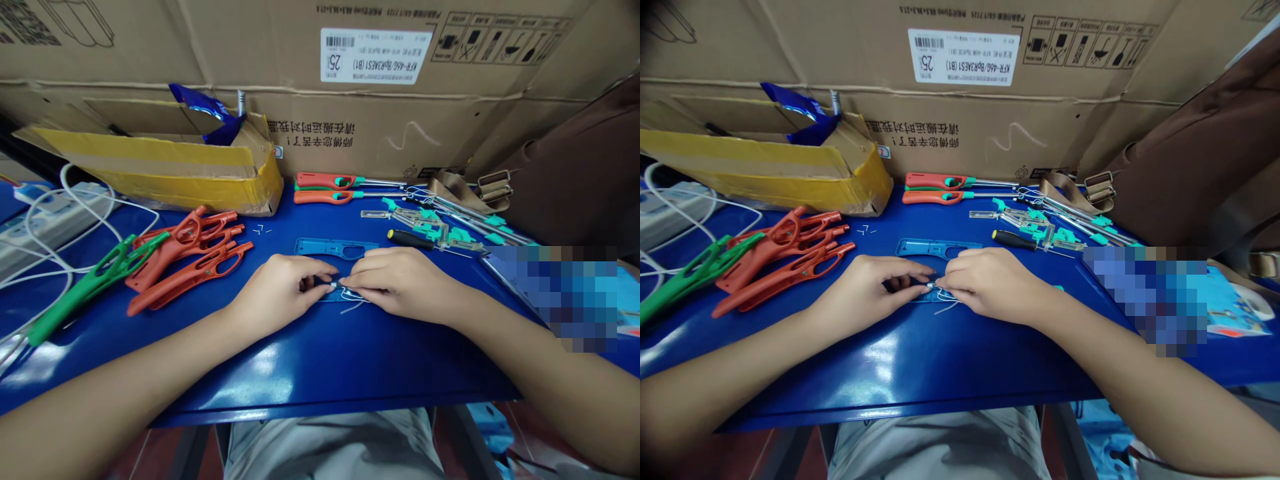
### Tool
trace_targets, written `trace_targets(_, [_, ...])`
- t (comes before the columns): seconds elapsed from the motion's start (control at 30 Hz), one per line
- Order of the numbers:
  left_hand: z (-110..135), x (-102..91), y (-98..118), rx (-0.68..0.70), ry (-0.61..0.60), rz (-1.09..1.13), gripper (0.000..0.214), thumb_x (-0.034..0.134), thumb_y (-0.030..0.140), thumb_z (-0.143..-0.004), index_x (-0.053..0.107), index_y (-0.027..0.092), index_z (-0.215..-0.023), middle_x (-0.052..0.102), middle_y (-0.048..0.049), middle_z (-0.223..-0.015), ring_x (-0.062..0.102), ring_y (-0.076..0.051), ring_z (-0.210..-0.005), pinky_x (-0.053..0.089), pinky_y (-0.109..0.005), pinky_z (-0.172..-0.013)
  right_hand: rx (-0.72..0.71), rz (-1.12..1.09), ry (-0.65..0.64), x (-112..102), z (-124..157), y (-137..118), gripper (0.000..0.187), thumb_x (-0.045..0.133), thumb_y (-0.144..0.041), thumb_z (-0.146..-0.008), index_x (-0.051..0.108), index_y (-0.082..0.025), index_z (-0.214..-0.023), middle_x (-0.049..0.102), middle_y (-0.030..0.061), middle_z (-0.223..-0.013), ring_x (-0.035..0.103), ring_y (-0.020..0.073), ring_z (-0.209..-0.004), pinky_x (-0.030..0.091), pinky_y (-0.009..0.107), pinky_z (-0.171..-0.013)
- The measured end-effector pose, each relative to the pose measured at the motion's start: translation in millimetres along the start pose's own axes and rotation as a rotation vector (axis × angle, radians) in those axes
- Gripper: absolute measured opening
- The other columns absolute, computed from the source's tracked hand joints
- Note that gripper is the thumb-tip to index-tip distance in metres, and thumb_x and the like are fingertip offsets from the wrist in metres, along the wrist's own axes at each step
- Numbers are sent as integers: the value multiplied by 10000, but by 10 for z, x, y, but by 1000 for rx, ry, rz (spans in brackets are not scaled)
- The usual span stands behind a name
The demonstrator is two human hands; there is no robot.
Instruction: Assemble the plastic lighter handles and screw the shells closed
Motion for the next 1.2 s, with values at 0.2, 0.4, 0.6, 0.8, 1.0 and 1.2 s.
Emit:
trace_targets(0.2, [-1, 1, 5, 15, 4, 26, 207, 714, 105, -854, 779, 200, -1026, 801, 1, -909, 696, -123, -694, 522, -215, -651, -50, 104, -50, 39, 4, -29, 271, 492, -195, -1021, 756, -173, -1076, 747, 70, -920, 630, 196, -849, 467, 316, -731])
trace_targets(0.4, [-5, 11, 16, 10, -3, 25, 200, 701, 110, -858, 774, 198, -1023, 801, -4, -907, 700, -127, -695, 528, -218, -646, -116, 211, -106, 45, -1, -112, 274, 478, -131, -1002, 742, -141, -1075, 722, 81, -886, 583, 210, -809, 425, 333, -668])
trace_targets(0.6, [-13, 3, 37, 21, -9, 53, 181, 698, 108, -860, 772, 190, -1004, 799, 0, -883, 710, -126, -702, 538, -213, -659, -91, 188, -98, 17, 9, -95, 272, 484, -172, -1016, 737, -158, -1115, 748, 70, -947, 619, 213, -862, 461, 334, -706])
trace_targets(0.8, [13, -34, 62, 35, 0, 7, 235, 708, 112, -853, 768, 182, -1069, 787, -7, -887, 669, -106, -657, 538, -215, -643, 169, 181, 112, -292, 58, 160, 296, 476, -259, -1027, 757, -189, -1087, 767, 68, -1081, 685, 223, -996, 513, 341, -842])
trace_targets(1.0, [20, -86, 95, 84, 41, -15, 206, 687, 158, -869, 759, 175, -1061, 747, -22, -858, 644, -111, -665, 537, -220, -624, 614, 496, 55, -454, 310, 664, 306, 540, -307, -957, 741, -159, -1134, 714, 156, -1133, 650, 337, -1060, 539, 429, -802])
trace_targets(1.2, [3, -86, 108, 186, -5, -106, 213, 640, 221, -936, 740, 179, -1119, 767, -64, -1035, 677, -208, -961, 549, -350, -877, 860, 573, -139, -380, 530, 1034, 275, 604, -256, -886, 737, -170, -1110, 671, 183, -1166, 642, 371, -1072, 543, 441, -738])
Point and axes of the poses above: each hand's wrist, its own z-axis away from the middle knuckle, its own x-axis out of the palm, y = z × x, the point moved 5 cm from there along -z, towards the middle knuckle
